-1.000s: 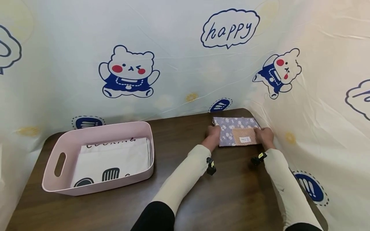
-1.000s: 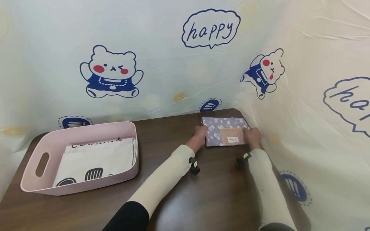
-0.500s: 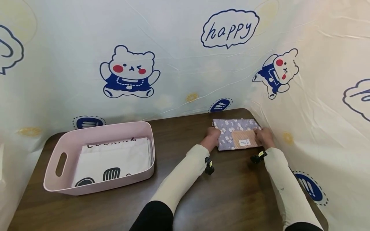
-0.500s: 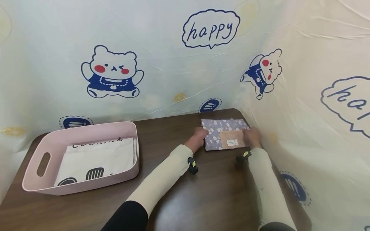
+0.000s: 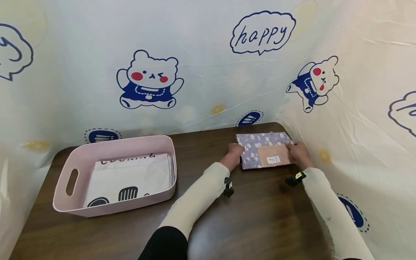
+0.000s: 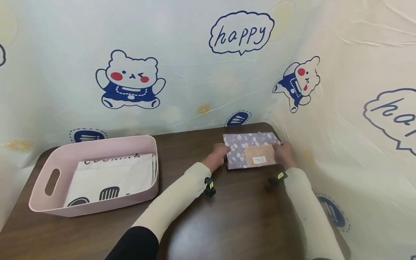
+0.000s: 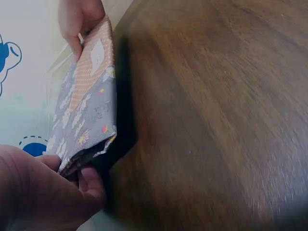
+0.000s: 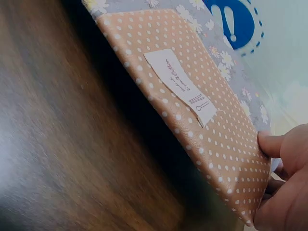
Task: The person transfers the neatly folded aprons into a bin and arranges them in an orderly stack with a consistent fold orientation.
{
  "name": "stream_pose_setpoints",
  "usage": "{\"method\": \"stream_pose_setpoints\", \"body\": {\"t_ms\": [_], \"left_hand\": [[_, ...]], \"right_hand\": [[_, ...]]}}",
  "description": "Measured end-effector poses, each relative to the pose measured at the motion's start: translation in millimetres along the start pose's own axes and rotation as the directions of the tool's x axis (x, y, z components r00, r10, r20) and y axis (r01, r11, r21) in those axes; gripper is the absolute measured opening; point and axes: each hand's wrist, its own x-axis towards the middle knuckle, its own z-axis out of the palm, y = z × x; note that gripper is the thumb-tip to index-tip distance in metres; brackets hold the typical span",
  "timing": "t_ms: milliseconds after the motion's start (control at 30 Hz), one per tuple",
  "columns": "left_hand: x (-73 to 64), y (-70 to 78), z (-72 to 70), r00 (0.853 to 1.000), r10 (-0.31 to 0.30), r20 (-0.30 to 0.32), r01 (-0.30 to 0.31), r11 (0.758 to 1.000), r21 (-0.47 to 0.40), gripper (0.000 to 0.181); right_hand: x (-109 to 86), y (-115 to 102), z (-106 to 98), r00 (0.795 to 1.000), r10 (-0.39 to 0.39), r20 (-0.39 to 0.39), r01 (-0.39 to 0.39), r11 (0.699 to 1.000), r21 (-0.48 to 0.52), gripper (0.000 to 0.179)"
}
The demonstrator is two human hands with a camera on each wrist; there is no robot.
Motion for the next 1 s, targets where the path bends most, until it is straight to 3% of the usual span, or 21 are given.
{"method": "stream_pose_setpoints", "body": {"t_ms": [133,233,467,567,733,833,1000], "left_hand": [[-13.3,8.2,-12.5,0.999,0.044,0.009,-0.044,0.999,0.006,0.039],[-20.6,13.9,-20.3,0.997,0.076,0.002,-0.076,0.997,0.021,0.016],[-41.3,25.2,-36.3,0.993,0.115,-0.003,-0.114,0.984,0.14,0.016],[-50.6,29.8,-41.4,0.993,0.113,0.019,-0.115,0.983,0.141,0.019],[-61.3,40.3,-50.9,0.991,0.124,0.056,-0.128,0.988,0.081,0.031],[-66.2,44.8,-58.7,0.991,0.123,0.048,-0.127,0.987,0.096,0.033],[-77.0,48.8,-73.9,0.991,0.115,0.062,-0.123,0.98,0.155,0.015]], "right_hand": [[-10.9,-12,1,0.999,0.004,0.047,-0.01,0.993,0.119,0.029],[-20.2,-19,1,0.995,-0.031,0.097,0.012,0.981,0.195,0.033],[-38.7,-21,1,0.986,-0.079,0.145,0.054,0.984,0.171,0.034],[-47.9,-21,1,0.982,-0.103,0.16,0.068,0.976,0.208,0.029],[-60.6,-27,0,0.971,-0.15,0.187,0.073,0.929,0.364,0.023],[-66.2,-31,2,0.964,-0.16,0.212,0.049,0.892,0.45,0.02],[-75.7,-36,4,0.955,-0.201,0.219,0.063,0.857,0.512,0.018]]}}
